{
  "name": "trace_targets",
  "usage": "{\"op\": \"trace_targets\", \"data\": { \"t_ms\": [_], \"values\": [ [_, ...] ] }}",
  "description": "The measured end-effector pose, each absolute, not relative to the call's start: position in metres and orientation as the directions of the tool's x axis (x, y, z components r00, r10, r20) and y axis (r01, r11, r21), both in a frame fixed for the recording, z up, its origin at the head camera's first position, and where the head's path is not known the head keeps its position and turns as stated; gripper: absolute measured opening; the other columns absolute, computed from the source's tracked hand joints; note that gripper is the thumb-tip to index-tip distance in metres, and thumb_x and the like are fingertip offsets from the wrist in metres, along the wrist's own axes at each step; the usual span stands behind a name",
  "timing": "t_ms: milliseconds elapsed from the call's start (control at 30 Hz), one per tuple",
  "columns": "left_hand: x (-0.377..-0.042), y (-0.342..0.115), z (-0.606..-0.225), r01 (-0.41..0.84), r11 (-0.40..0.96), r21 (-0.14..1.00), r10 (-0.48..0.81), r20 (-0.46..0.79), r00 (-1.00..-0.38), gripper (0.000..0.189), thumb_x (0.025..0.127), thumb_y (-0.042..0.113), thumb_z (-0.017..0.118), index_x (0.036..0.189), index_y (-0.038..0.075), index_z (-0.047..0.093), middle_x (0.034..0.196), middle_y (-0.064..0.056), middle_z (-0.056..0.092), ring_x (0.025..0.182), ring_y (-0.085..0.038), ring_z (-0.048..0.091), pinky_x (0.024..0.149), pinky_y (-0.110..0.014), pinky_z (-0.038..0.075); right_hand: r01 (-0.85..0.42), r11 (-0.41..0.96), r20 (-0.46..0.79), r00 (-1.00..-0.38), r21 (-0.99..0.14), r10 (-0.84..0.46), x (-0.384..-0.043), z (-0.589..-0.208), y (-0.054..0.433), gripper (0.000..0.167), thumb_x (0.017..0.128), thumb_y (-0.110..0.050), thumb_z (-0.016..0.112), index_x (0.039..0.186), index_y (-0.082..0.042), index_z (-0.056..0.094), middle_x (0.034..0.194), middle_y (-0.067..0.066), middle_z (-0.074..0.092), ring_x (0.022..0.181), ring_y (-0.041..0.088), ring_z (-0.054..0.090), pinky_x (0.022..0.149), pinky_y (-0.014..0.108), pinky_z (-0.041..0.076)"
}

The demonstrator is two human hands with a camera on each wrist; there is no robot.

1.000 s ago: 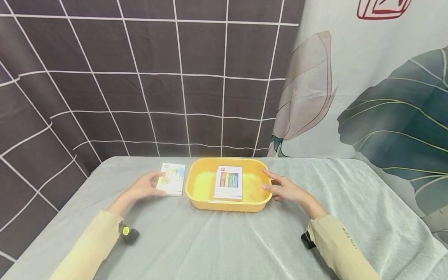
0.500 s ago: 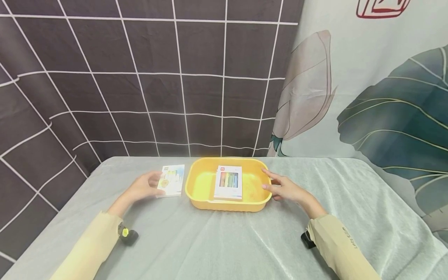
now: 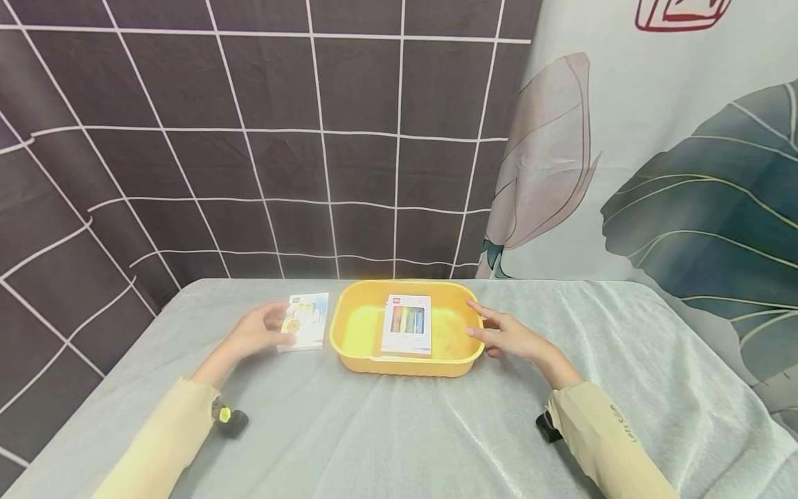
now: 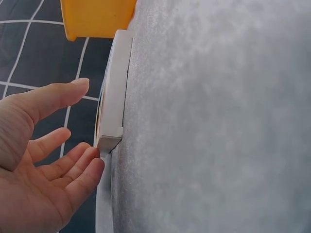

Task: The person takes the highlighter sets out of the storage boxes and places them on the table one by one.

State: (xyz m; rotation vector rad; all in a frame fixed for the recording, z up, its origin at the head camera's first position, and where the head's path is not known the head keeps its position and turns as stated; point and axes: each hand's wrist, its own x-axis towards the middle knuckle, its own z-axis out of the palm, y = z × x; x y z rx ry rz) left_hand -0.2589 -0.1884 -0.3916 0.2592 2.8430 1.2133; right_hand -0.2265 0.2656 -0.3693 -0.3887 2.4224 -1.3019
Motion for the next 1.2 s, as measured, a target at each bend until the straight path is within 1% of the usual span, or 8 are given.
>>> {"op": "trace_targets", "data": {
  "t_ms": [100, 300, 467, 933, 1200],
  "values": [
    [-0.259, -0.188, -0.392, 0.139, 0.674, 0.725, 0.162, 0.039, -0.986, 0.069, 0.070, 0.014, 0.076, 0.128, -0.004, 0.044, 0.118, -0.024, 0.054, 0.106, -0.036, 0.054, 0.089, -0.046, 0.043, -0.069, 0.539, -0.186, -0.896, -0.840, -0.404, -0.226, -0.369, 0.265, 0.070, 0.091, -0.026, 0.054, 0.146, -0.008, 0.014, 0.127, 0.030, 0.041, 0.094, 0.022, 0.053, 0.071, 0.032, 0.052],
    [-0.260, -0.186, -0.393, 0.139, 0.672, 0.727, 0.145, 0.055, -0.988, 0.067, 0.071, 0.013, 0.075, 0.128, -0.004, 0.045, 0.118, -0.023, 0.055, 0.104, -0.035, 0.055, 0.088, -0.044, 0.043, -0.075, 0.534, -0.180, -0.894, -0.842, -0.411, -0.226, -0.369, 0.266, 0.070, 0.091, -0.025, 0.055, 0.146, -0.008, 0.014, 0.126, 0.031, 0.041, 0.093, 0.023, 0.053, 0.070, 0.032, 0.052],
    [-0.260, -0.184, -0.392, 0.136, 0.668, 0.731, 0.136, 0.060, -0.989, 0.066, 0.071, 0.012, 0.075, 0.128, -0.004, 0.044, 0.117, -0.022, 0.056, 0.103, -0.034, 0.056, 0.088, -0.044, 0.044, -0.059, 0.540, -0.189, -0.900, -0.840, -0.393, -0.227, -0.371, 0.266, 0.070, 0.091, -0.026, 0.055, 0.146, -0.009, 0.015, 0.127, 0.031, 0.040, 0.093, 0.023, 0.053, 0.071, 0.032, 0.052],
    [-0.258, -0.177, -0.388, 0.159, 0.601, 0.783, 0.135, 0.096, -0.986, 0.065, 0.071, 0.013, 0.074, 0.128, -0.003, 0.046, 0.117, -0.022, 0.057, 0.103, -0.033, 0.057, 0.088, -0.043, 0.045, -0.070, 0.544, -0.184, -0.899, -0.836, -0.398, -0.227, -0.368, 0.265, 0.071, 0.091, -0.027, 0.055, 0.146, -0.007, 0.015, 0.130, 0.033, 0.038, 0.098, 0.025, 0.054, 0.072, 0.033, 0.052],
    [-0.259, -0.169, -0.387, 0.162, 0.566, 0.808, 0.147, 0.095, -0.985, 0.064, 0.071, 0.011, 0.075, 0.127, -0.002, 0.047, 0.117, -0.020, 0.057, 0.102, -0.031, 0.057, 0.088, -0.042, 0.045, -0.059, 0.546, -0.190, -0.902, -0.836, -0.388, -0.229, -0.372, 0.266, 0.070, 0.091, -0.028, 0.055, 0.146, -0.008, 0.016, 0.126, 0.030, 0.042, 0.092, 0.023, 0.054, 0.070, 0.032, 0.052]
  ]
}}
